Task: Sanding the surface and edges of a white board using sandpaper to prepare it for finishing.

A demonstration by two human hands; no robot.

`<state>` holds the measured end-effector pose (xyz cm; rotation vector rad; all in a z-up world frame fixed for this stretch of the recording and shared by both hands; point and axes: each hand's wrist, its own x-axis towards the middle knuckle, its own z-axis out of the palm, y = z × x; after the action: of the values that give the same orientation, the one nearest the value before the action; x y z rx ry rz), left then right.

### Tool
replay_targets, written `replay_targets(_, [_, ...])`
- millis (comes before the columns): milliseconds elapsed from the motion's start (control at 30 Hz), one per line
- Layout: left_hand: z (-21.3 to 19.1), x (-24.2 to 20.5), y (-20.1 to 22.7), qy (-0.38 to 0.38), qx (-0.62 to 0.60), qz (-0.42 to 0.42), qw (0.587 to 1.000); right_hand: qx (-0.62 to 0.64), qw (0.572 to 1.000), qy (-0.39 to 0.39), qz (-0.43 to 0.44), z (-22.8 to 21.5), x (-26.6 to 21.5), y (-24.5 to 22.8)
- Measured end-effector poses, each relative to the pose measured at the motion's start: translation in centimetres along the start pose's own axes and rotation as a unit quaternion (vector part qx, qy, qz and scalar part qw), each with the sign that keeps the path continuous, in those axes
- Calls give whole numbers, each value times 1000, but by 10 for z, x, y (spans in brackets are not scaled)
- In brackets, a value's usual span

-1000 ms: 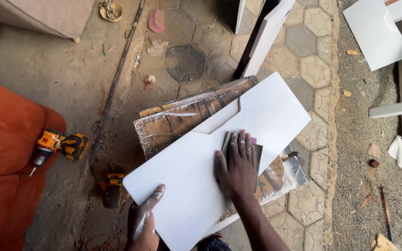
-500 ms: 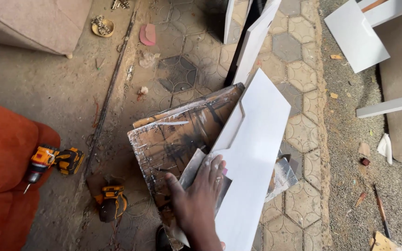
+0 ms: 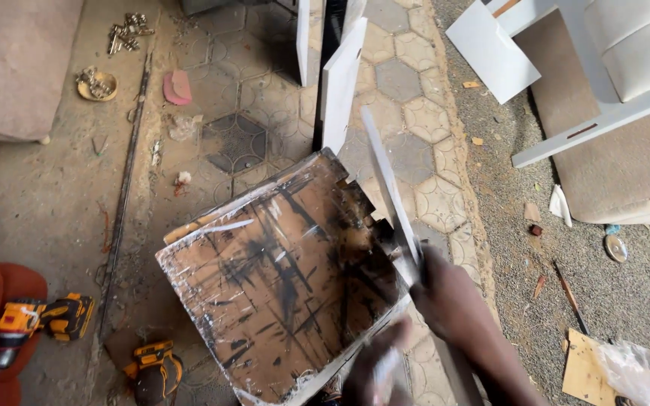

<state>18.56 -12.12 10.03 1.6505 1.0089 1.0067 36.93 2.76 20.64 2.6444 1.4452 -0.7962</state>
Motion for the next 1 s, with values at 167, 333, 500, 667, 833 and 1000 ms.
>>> replay_targets(167, [-47, 187, 47, -71, 215, 147, 963, 16, 994, -99, -31, -40, -5, 109])
replay_targets(333, [-8, 239, 90, -170, 266, 229, 921, 39, 988, -91, -121, -93, -2, 156])
replay_targets(500, [13, 248, 89, -257, 312, 128, 905, -32, 971, -146, -188, -109, 17, 109])
replay_targets(667, [-25, 258, 56, -239, 322, -86, 912, -57, 908, 140, -391, -102, 13, 35])
replay_targets(833, [-62, 262, -4, -176, 363, -253, 879, 134, 876, 248, -392, 36, 37, 11])
replay_targets(1000, [-76, 248, -86, -165, 404, -329, 837, 101, 915, 150, -361, 139, 48, -7])
